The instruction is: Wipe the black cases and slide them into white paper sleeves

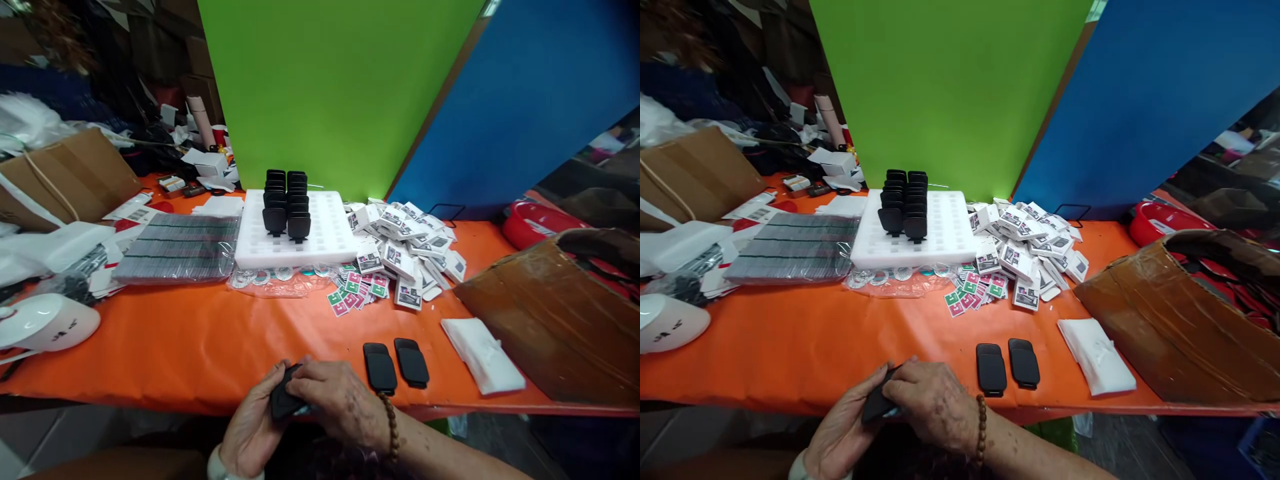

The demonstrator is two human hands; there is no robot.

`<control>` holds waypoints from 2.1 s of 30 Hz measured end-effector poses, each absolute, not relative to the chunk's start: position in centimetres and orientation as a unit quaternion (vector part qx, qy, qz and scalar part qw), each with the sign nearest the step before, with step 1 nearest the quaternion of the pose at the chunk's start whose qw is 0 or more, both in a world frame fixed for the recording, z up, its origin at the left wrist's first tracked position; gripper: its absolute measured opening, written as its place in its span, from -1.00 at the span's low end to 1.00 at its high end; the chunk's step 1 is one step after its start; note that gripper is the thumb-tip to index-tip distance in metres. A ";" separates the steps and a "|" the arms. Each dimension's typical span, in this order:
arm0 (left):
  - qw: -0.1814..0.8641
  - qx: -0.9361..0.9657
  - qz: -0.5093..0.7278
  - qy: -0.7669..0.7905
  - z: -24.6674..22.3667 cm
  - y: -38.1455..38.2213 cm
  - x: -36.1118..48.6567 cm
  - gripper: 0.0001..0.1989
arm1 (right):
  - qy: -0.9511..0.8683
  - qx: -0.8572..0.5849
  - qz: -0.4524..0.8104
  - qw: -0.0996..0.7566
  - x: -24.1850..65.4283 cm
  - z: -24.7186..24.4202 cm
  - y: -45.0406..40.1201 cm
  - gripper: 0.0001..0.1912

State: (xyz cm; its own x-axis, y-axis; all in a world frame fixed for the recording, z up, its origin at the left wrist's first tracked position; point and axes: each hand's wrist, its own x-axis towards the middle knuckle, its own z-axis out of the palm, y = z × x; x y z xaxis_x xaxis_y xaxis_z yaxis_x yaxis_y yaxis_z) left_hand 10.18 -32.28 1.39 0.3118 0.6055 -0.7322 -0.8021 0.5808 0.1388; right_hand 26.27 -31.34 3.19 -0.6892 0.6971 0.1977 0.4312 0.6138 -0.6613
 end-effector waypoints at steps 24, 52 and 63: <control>0.448 0.519 0.314 0.657 -3.0 -32.7 19.8 -0.71 | -0.739 -0.613 0.249 0.124 35.2 -2.3 -29.9 -0.76; 0.105 0.721 0.137 0.671 -1.5 -14.1 12.9 -0.33 | -0.765 -0.545 0.142 0.311 26.9 4.2 -5.3 -0.83; 0.232 0.660 0.268 0.662 -0.7 -14.1 12.0 -0.43 | -0.747 -0.456 0.261 0.408 29.5 10.6 -7.1 -0.86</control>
State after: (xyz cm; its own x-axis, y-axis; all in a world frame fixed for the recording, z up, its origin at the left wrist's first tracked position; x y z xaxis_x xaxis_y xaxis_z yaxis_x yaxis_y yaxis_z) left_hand 12.02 -14.13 -0.74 -0.0201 0.9987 0.0460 0.7499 -0.0154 0.6613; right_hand 29.52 -7.14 10.62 -0.2504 0.8938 0.3720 0.4680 0.4481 -0.7617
